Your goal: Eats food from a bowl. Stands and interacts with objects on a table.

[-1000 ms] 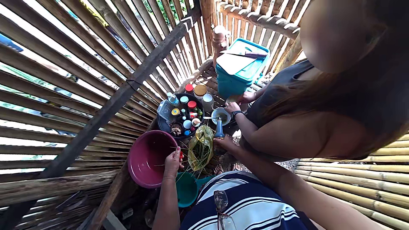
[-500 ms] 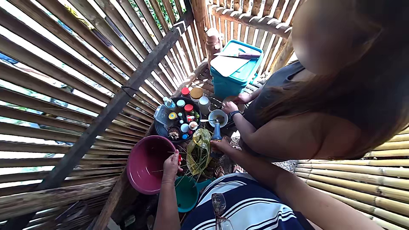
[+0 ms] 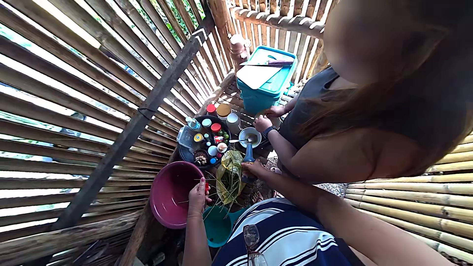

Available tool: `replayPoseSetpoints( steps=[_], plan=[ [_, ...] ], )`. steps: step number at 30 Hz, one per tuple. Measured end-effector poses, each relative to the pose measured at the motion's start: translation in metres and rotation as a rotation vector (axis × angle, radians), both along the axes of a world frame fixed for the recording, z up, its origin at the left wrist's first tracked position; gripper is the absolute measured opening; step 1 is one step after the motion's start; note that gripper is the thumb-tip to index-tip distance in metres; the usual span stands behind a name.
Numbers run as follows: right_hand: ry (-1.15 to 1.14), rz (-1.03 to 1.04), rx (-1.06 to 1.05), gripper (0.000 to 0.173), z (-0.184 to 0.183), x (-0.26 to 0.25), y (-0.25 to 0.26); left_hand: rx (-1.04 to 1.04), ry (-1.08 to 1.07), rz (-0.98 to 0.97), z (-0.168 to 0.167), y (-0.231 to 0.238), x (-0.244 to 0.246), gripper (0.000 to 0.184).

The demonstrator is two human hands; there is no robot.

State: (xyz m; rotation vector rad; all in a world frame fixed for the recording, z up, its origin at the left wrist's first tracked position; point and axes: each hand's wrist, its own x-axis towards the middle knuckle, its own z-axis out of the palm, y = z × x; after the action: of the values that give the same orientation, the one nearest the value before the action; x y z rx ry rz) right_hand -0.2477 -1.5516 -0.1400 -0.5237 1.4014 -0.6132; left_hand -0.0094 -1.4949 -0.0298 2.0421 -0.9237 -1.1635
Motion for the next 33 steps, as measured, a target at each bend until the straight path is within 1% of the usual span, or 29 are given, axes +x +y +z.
replayPoseSetpoints(
  steps=[3, 14, 23, 27, 29, 31, 32, 33],
  plan=[
    [-0.029, -0.012, 0.003, 0.082, 0.000, 0.001, -0.001, -0.005, -0.004, 0.006, -0.001, 0.000, 0.001, 0.047],
    [-0.022, -0.019, 0.027, 0.086, 0.005, 0.003, -0.002, 0.003, 0.001, 0.037, -0.004, 0.003, 0.001, 0.048],
    [-0.011, -0.002, 0.024, 0.083, 0.007, 0.002, -0.001, 0.006, 0.011, 0.039, -0.005, 0.003, 0.001, 0.047],
    [0.000, -0.003, 0.047, 0.090, 0.008, 0.002, 0.000, 0.002, 0.004, 0.012, -0.003, 0.003, 0.001, 0.048],
    [0.002, -0.025, 0.039, 0.087, 0.004, 0.002, 0.000, 0.009, -0.002, 0.011, -0.003, 0.003, 0.001, 0.048],
    [0.007, 0.021, 0.028, 0.083, 0.006, 0.001, 0.000, 0.012, -0.004, 0.009, -0.003, 0.003, 0.001, 0.048],
    [0.020, 0.072, 0.019, 0.073, 0.019, 0.001, -0.001, 0.009, -0.004, 0.004, -0.003, 0.003, 0.000, 0.048],
    [0.061, 0.170, -0.001, 0.056, 0.050, 0.001, -0.002, 0.007, -0.006, 0.002, -0.004, 0.003, 0.000, 0.049]
  ],
)
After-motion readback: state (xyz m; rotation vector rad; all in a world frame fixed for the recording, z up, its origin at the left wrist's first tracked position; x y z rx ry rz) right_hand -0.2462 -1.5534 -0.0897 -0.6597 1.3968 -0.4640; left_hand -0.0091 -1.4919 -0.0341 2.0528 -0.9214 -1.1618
